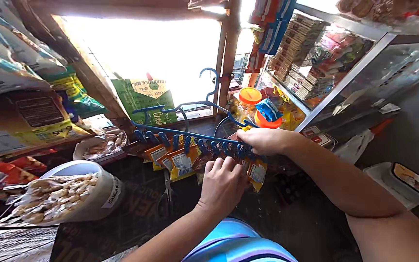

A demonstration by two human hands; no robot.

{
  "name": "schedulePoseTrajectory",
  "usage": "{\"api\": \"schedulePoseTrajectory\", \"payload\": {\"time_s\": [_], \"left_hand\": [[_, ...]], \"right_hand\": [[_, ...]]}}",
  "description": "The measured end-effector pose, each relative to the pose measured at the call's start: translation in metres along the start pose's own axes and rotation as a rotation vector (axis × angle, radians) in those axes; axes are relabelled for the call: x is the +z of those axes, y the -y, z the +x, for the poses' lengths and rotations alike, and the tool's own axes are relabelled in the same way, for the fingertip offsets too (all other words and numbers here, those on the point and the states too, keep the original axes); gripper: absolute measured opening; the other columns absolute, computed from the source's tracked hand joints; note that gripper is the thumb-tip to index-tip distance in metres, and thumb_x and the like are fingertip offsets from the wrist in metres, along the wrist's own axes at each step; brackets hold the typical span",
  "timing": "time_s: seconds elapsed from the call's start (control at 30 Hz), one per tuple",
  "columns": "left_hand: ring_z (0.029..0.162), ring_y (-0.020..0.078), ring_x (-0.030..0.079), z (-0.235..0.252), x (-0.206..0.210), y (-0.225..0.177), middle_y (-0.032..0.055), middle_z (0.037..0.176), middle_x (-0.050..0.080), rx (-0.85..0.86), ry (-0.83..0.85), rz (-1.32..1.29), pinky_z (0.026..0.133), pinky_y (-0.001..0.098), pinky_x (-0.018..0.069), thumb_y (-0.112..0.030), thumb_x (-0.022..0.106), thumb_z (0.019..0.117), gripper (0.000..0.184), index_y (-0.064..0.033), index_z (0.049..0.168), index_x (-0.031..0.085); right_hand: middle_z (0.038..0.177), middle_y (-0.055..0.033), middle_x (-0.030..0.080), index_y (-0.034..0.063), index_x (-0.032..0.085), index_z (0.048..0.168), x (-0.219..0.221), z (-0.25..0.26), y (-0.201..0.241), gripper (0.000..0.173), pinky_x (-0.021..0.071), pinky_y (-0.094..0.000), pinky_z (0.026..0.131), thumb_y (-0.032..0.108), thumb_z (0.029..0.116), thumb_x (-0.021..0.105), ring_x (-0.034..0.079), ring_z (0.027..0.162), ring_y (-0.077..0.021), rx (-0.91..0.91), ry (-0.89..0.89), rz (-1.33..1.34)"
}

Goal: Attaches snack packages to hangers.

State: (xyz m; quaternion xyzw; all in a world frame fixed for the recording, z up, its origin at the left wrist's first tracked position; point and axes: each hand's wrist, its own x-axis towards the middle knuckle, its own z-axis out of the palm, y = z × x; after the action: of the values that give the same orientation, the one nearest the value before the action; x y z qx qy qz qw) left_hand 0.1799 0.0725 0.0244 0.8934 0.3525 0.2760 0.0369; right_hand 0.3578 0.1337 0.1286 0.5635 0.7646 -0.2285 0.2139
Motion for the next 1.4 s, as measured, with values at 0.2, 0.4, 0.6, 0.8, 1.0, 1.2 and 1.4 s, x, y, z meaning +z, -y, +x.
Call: {"api": "schedulePoseTrajectory", "payload": {"time_s": [0.2, 0.4, 0.6, 0.8, 1.0, 1.2, 1.4], "left_hand": [[0.095, 0.0346, 0.069, 0.002, 0.013, -0.024, 0.0114, 0.101, 0.073, -0.139, 0.053, 0.055, 0.080, 0.0555, 0.0531, -0.050, 0.073, 0.0844, 0.039, -0.0143, 0.100, 0.077], [0.106, 0.0369, 0.064, 0.014, 0.010, -0.038, 0.0174, 0.116, 0.067, -0.353, 0.285, 0.001, 0.088, 0.0556, 0.0474, -0.056, 0.062, 0.0935, 0.050, -0.0103, 0.110, 0.073], [0.118, 0.0349, 0.062, 0.019, 0.004, -0.037, 0.0187, 0.129, 0.063, -0.481, 0.396, -0.193, 0.096, 0.0526, 0.0473, -0.038, 0.058, 0.1023, 0.037, -0.0080, 0.120, 0.071], [0.101, 0.0355, 0.067, 0.012, 0.002, -0.029, 0.0209, 0.106, 0.067, -0.423, 0.113, -0.329, 0.090, 0.0513, 0.0524, -0.025, 0.060, 0.1019, 0.030, 0.0026, 0.101, 0.072], [0.093, 0.0309, 0.067, 0.019, -0.015, -0.022, 0.0211, 0.103, 0.065, -0.377, 0.156, -0.387, 0.087, 0.0429, 0.0555, -0.019, 0.062, 0.1017, 0.027, 0.0068, 0.101, 0.070], [0.095, 0.0291, 0.064, 0.030, -0.036, -0.005, 0.0204, 0.103, 0.064, -0.249, 0.428, -0.408, 0.090, 0.0404, 0.0518, -0.017, 0.060, 0.1032, 0.026, 0.0070, 0.102, 0.069], [0.092, 0.0257, 0.061, 0.037, -0.038, 0.002, 0.0180, 0.098, 0.062, -0.182, 0.457, -0.449, 0.087, 0.0382, 0.0493, -0.018, 0.061, 0.1031, 0.027, 0.0066, 0.097, 0.068]], "right_hand": [[0.128, -0.0288, 0.061, 0.0016, 0.032, 0.154, -0.010, 0.010, -0.006, 0.079, 0.0470, -0.0615, 0.099, -0.005, 0.0862, 0.072, 0.062, 0.116, -0.0458, -0.264, 0.079, -0.010], [0.128, -0.0268, 0.061, 0.0025, 0.036, 0.152, -0.026, 0.023, -0.006, 0.074, 0.0478, -0.0607, 0.097, 0.007, 0.0899, 0.076, 0.063, 0.112, -0.0425, -0.292, 0.214, -0.087], [0.132, -0.0260, 0.060, 0.0009, 0.039, 0.151, -0.037, 0.021, -0.007, 0.070, 0.0479, -0.0579, 0.099, 0.009, 0.0920, 0.076, 0.062, 0.116, -0.0403, -0.330, 0.241, -0.019], [0.130, -0.0247, 0.062, 0.0029, 0.044, 0.149, -0.050, 0.010, -0.009, 0.062, 0.0548, -0.0508, 0.086, 0.007, 0.0947, 0.072, 0.067, 0.103, -0.0361, -0.295, 0.184, 0.130], [0.103, -0.0183, 0.070, 0.0015, 0.059, 0.136, -0.038, 0.022, -0.025, 0.044, 0.0534, -0.0380, 0.069, 0.009, 0.0948, 0.073, 0.065, 0.077, -0.0228, -0.292, 0.069, 0.187], [0.087, -0.0130, 0.069, -0.0048, 0.069, 0.111, -0.030, 0.038, -0.034, 0.022, 0.0553, -0.0321, 0.070, 0.012, 0.0967, 0.071, 0.065, 0.070, -0.0154, -0.370, 0.130, 0.137], [0.089, -0.0132, 0.061, -0.0064, 0.063, 0.116, -0.039, 0.036, -0.016, 0.034, 0.0489, -0.0308, 0.069, 0.023, 0.0999, 0.068, 0.057, 0.074, -0.0151, -0.246, 0.284, 0.089]]}}
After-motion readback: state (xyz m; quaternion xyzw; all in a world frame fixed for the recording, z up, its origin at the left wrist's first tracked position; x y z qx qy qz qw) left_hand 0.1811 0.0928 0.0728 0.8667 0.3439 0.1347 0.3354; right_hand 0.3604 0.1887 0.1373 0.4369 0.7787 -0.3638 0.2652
